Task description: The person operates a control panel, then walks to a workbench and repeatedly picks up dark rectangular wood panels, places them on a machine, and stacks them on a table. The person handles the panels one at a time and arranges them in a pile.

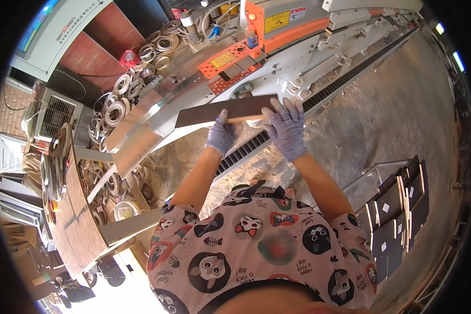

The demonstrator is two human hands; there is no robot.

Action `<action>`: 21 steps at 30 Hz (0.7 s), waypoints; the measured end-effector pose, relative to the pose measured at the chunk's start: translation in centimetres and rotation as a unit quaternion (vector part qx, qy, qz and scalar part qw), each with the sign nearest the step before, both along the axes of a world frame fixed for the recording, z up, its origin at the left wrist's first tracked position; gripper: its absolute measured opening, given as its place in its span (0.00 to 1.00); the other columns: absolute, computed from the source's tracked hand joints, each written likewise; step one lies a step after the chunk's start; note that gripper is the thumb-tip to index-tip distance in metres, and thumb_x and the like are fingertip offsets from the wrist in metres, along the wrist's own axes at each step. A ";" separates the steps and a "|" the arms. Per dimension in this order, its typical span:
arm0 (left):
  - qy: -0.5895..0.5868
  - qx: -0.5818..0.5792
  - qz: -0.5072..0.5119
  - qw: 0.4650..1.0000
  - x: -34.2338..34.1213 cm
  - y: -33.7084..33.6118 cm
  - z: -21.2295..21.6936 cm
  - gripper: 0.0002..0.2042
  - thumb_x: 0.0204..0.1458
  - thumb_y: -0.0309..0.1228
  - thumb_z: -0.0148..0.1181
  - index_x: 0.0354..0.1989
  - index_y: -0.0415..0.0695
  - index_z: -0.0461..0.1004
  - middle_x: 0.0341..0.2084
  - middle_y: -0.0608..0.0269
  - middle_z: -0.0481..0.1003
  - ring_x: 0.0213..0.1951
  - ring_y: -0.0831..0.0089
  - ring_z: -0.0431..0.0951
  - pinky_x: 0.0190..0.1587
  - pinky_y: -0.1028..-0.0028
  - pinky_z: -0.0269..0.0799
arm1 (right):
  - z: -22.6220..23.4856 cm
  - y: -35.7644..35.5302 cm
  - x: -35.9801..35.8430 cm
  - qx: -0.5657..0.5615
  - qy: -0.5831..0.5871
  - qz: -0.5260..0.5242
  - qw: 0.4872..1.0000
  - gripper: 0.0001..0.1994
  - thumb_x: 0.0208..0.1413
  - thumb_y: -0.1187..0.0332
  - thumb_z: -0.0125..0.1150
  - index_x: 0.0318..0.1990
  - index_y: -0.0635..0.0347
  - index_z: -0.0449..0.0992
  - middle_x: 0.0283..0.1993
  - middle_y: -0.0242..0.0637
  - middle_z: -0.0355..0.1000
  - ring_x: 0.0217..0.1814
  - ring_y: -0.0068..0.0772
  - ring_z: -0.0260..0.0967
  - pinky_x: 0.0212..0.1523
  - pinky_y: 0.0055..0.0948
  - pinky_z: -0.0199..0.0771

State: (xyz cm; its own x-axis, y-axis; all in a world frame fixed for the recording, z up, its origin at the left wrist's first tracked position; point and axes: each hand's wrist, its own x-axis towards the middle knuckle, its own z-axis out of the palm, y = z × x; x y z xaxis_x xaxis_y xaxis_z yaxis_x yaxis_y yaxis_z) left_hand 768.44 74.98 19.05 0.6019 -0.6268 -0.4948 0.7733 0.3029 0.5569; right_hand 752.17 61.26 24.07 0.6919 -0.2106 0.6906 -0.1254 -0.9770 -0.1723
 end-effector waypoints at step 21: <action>-0.649 0.572 0.062 0.498 15.2 10.3 -1.2 0.21 0.39 0.44 0.61 0.45 0.55 0.72 0.54 0.59 0.61 0.53 0.62 0.63 0.54 0.70 0.59 | -14.1 5.0 -15.1 0.417 0.125 -0.183 0.881 0.20 0.45 0.58 0.58 0.45 0.55 0.70 0.51 0.44 0.64 0.55 0.43 0.59 0.56 0.35 0.57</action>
State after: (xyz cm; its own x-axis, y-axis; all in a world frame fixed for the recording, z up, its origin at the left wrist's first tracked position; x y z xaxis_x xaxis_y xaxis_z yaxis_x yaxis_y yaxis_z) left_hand 783.60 85.24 17.83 0.8794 -0.2994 0.3702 -0.4472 -0.7863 0.4263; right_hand 737.07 66.29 10.01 0.5802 -0.8141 0.0252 -0.5422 -0.4091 -0.7339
